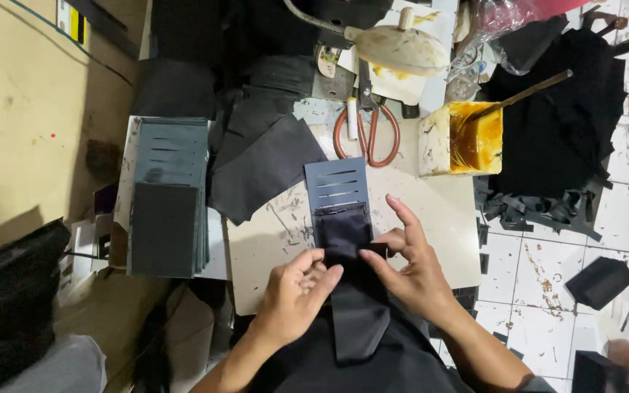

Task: Applying glue to leather wallet components and folding them to assemble the wallet

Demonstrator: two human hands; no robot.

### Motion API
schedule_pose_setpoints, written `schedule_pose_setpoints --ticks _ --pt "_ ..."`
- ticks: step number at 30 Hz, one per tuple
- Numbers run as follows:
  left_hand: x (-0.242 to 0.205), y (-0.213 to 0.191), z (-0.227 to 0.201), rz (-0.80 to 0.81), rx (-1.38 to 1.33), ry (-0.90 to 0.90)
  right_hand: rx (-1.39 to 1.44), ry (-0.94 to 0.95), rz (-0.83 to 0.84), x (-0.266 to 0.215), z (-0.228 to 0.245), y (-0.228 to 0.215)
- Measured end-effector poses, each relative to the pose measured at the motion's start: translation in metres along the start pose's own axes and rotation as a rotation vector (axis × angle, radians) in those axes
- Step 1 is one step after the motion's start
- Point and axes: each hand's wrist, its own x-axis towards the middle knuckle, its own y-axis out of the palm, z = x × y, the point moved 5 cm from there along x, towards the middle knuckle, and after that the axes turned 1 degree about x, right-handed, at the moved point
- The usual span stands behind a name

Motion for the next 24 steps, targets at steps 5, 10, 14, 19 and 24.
schedule_pose_setpoints --ticks 5,10,14,19,24 --pt "0.020 -0.008 -0.001 -0.118 0.112 0.078 0.033 -0.003 -0.098 0.015 -0.008 0.005" --pt "0.040 -0.009 0.022 -0.186 0.226 -0.019 -0.105 -0.112 -0.283 0.026 -0.029 0.007" --pt "0.049 -0.008 0.024 -0.192 0.359 -0.020 -0.366 -0.251 -0.354 0.033 -0.040 0.010" --pt "0.054 -0.010 0.018 -0.169 0.425 -0.039 -0.447 -0.329 -0.369 0.038 -0.040 0.010" --pt "0.056 -0.008 0.023 -0.158 0.465 -0.063 -0.462 -0.351 -0.363 0.041 -0.040 0.012"
